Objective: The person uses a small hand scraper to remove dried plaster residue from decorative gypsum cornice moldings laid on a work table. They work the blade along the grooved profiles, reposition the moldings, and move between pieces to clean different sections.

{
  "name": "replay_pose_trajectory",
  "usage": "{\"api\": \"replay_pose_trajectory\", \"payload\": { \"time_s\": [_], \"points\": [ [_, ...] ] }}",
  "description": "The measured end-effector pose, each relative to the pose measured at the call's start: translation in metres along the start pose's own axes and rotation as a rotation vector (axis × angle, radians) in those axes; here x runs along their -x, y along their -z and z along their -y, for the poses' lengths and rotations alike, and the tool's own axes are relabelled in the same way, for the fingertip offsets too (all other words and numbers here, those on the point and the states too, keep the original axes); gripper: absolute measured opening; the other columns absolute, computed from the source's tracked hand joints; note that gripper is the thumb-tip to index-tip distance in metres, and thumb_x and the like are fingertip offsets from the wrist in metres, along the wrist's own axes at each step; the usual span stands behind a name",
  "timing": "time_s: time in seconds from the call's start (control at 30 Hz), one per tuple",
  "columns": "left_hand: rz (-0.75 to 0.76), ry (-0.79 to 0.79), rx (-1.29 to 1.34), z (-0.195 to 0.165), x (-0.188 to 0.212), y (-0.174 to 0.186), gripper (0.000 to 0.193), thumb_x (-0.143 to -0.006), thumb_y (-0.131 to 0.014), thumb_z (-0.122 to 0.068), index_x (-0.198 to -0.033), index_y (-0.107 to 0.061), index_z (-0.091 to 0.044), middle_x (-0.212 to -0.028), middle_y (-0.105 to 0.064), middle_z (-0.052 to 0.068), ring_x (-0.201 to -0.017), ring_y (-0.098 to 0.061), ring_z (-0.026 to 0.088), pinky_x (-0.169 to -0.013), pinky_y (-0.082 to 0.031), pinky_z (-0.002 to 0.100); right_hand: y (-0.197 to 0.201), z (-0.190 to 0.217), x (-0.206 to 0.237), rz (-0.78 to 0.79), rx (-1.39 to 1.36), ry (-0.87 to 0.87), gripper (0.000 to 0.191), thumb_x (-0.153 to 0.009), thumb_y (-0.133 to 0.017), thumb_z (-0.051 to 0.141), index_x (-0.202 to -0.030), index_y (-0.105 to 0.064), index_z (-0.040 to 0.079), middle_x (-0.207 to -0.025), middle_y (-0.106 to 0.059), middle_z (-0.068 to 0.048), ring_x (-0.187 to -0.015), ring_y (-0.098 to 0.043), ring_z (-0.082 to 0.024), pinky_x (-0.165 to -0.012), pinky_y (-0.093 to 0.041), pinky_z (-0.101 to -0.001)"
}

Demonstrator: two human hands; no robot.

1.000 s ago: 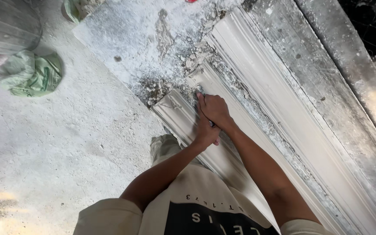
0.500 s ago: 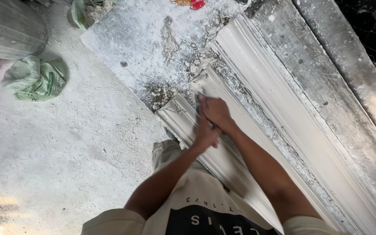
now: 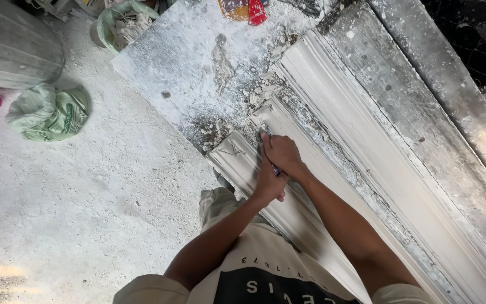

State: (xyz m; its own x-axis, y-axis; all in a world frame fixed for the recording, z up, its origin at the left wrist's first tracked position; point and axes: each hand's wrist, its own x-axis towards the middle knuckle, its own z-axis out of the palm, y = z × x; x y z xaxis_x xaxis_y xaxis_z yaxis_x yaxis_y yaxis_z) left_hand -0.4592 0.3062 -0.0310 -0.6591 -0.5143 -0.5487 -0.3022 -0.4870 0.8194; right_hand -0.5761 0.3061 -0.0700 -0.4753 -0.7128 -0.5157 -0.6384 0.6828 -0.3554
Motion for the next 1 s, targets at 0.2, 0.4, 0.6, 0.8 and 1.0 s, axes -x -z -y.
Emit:
{"api": "replay_pose_trajectory", "payload": {
  "time_s": [0.2,0.4,0.6,0.8,1.0],
  "points": [
    [0.042,0.122,0.006,-0.021,0.005,0.005,0.108,-0.090,-0.057,-0.001,-0.162,0.018,-0.030,-0.132,-0.052,0.033,-0.042,-0.059,0.023,-0.030,-0.048,0.033,0.001,0.006,-0.006,-0.066,0.007,0.058,0.070,-0.107,-0.033,0.050,-0.077,-0.072,0.000,-0.083,-0.071,-0.027,-0.082,-0.068,-0.048,-0.082,-0.054,-0.0560],
    [0.027,0.128,-0.009,0.010,-0.012,0.025,0.099,-0.096,-0.056,-0.006,-0.161,0.015,-0.028,-0.124,-0.056,0.019,-0.048,-0.064,0.020,-0.037,-0.055,0.033,0.016,0.037,-0.007,-0.037,-0.097,-0.006,0.066,-0.106,-0.032,0.053,-0.087,-0.073,0.005,-0.086,-0.073,-0.023,-0.085,-0.069,-0.046,-0.082,-0.054,-0.0546],
    [0.085,-0.210,-0.035,0.068,-0.011,0.082,0.078,-0.102,-0.056,-0.006,-0.167,-0.012,-0.006,-0.108,-0.061,0.018,-0.066,-0.054,0.014,-0.052,-0.049,0.030,0.014,0.009,0.056,0.006,-0.614,0.162,0.052,-0.108,-0.042,0.047,-0.108,-0.065,0.001,-0.091,-0.073,-0.020,-0.084,-0.069,-0.035,-0.081,-0.054,-0.0429],
    [0.068,-0.117,-0.533,0.071,0.022,0.084,0.046,-0.097,-0.063,-0.021,-0.132,-0.042,0.000,-0.087,-0.064,0.019,-0.060,-0.060,0.022,-0.055,-0.049,0.035,-0.041,-0.111,0.187,-0.680,-0.432,0.184,0.031,-0.111,-0.044,0.024,-0.116,-0.069,0.007,-0.116,-0.069,-0.012,-0.115,-0.061,-0.029,-0.110,-0.038,-0.0430],
    [0.214,-0.515,-1.188,0.009,0.015,0.098,0.026,-0.105,-0.060,-0.025,-0.115,-0.060,-0.001,-0.097,-0.063,0.017,-0.078,-0.066,0.031,-0.067,-0.054,0.047,-0.112,-0.179,0.288,-0.907,-0.186,-0.273,0.043,-0.102,-0.053,0.022,-0.139,-0.058,0.002,-0.150,-0.045,-0.025,-0.141,-0.036,-0.046,-0.116,-0.024,-0.0601]
  ]
}}
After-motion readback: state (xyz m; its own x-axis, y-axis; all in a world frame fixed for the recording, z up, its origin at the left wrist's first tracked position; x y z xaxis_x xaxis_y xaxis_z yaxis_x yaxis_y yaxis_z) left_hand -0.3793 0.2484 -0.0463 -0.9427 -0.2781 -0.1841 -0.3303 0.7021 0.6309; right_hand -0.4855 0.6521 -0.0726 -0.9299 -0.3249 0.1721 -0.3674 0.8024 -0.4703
